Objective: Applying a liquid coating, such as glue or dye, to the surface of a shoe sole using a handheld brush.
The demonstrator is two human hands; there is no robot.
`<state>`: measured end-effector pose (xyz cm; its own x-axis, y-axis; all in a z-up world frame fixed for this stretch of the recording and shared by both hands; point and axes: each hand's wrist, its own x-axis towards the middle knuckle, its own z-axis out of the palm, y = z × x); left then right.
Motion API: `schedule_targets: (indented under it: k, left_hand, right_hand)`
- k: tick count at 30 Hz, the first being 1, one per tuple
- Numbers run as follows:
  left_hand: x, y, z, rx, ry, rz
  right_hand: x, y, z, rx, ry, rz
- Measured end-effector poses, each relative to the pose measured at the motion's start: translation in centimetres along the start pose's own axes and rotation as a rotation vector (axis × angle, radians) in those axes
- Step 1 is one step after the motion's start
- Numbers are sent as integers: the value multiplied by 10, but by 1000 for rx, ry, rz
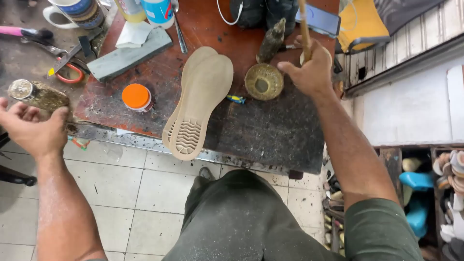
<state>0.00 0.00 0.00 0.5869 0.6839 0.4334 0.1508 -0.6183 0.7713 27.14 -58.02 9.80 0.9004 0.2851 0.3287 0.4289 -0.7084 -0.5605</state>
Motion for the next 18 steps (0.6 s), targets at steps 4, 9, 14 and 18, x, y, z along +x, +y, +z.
schedule_targets:
  k: [4, 9, 14, 18]
  left_hand:
    - [-46, 64, -17, 262, 273, 94]
    - [-112, 191, -8, -17, 191, 189]
    - [-150, 242, 38, 21, -66, 201]
    - [-157, 259, 71, 161, -362, 248]
  right_hand:
    - [28, -23, 4, -22, -135, 119]
    - [44, 11, 30, 49, -260, -27]
    - [42, -6, 17, 97, -90, -144]
    - [37, 25, -15, -168, -4, -586]
